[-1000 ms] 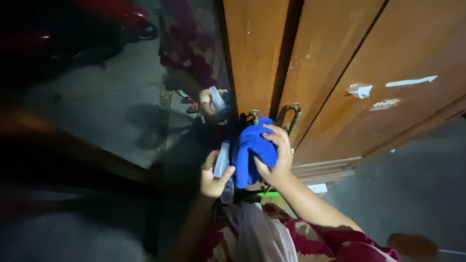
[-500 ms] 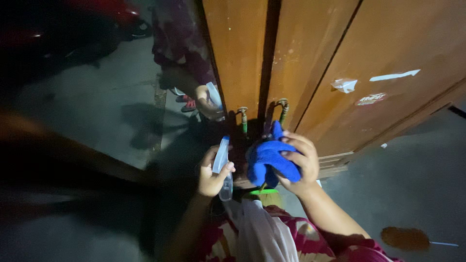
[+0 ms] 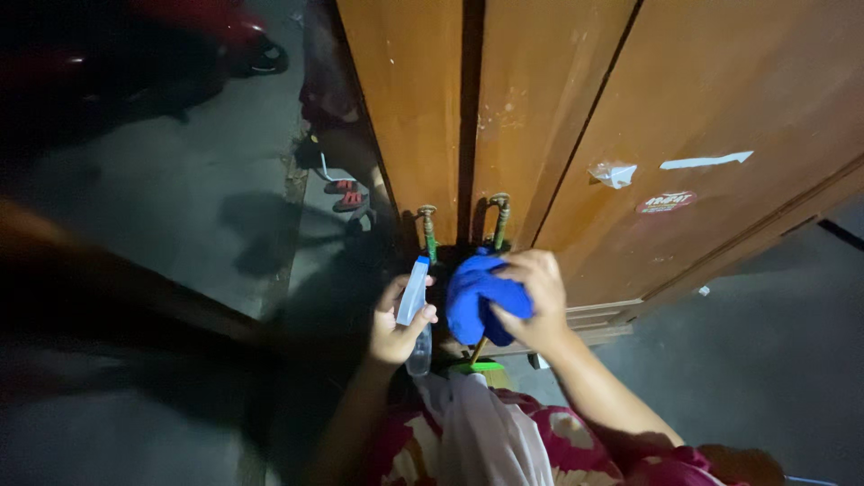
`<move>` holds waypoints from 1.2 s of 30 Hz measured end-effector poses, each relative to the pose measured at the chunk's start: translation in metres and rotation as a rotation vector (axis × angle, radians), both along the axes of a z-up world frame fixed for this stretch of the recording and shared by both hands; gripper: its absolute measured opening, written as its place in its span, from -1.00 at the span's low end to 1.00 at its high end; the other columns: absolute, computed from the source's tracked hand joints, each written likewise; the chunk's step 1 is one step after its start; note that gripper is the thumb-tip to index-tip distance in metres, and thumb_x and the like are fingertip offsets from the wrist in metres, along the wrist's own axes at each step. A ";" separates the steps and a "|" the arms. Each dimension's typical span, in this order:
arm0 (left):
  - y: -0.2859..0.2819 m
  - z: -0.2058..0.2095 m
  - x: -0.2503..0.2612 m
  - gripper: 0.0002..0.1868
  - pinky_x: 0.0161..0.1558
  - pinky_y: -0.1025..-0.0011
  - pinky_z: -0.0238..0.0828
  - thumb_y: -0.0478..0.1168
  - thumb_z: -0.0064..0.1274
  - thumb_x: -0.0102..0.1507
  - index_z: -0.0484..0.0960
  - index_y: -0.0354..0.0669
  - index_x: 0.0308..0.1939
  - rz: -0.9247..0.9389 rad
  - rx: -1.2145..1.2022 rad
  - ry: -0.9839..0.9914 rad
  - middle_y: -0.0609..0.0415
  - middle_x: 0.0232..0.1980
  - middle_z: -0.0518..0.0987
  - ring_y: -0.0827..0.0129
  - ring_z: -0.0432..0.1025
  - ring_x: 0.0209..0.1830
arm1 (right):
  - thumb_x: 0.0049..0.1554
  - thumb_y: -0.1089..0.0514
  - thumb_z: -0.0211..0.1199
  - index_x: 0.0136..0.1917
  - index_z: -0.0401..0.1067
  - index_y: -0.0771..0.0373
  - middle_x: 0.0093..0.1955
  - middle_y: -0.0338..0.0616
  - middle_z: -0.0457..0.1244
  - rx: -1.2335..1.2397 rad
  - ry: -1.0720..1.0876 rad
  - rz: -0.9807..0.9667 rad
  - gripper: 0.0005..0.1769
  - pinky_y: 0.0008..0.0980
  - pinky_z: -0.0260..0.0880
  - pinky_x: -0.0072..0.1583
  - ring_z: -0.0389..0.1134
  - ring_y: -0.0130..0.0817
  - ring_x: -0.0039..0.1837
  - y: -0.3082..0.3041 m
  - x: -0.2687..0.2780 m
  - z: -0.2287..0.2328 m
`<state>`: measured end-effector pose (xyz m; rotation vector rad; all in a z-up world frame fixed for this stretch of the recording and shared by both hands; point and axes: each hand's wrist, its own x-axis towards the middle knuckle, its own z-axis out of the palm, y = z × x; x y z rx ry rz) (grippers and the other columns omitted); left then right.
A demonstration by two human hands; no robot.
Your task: The person wipes a wooden door with a blue cloth while holding a spray bottle. They repeatedly rub the surface and handles of the door, focusing on the area around the handles and the lower section.
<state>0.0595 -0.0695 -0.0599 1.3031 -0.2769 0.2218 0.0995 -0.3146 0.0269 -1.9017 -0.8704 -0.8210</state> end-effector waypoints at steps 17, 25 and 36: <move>-0.059 -0.025 0.001 -0.59 0.01 0.51 0.37 -0.36 0.22 0.25 0.44 -0.20 0.14 0.071 0.098 -0.064 0.23 -0.07 0.51 0.55 0.40 -0.08 | -0.07 0.20 0.39 0.17 0.40 0.31 0.21 0.11 0.32 -0.024 -0.070 -0.025 -0.48 -0.02 0.28 0.34 0.30 0.10 0.27 -0.021 0.032 0.015; -0.070 -0.032 -0.014 -0.59 -0.09 0.53 0.33 -0.31 0.25 0.24 0.49 -0.19 0.14 0.079 0.121 0.063 0.26 -0.17 0.48 0.58 0.35 -0.18 | -0.09 0.19 0.36 0.17 0.41 0.29 0.26 0.09 0.25 -0.053 0.062 0.074 -0.47 -0.04 0.28 0.36 0.29 0.10 0.30 -0.048 0.022 0.016; -0.077 -0.002 -0.002 -0.55 -0.12 0.40 0.56 -0.41 0.13 0.29 0.41 -0.28 0.25 0.002 -0.038 0.032 -0.05 0.20 0.54 0.45 0.51 -0.19 | -0.02 0.32 0.18 0.08 0.36 0.34 0.34 0.18 0.30 0.170 0.243 0.183 -0.65 -0.12 0.33 0.45 0.37 -0.04 0.39 -0.105 -0.006 0.025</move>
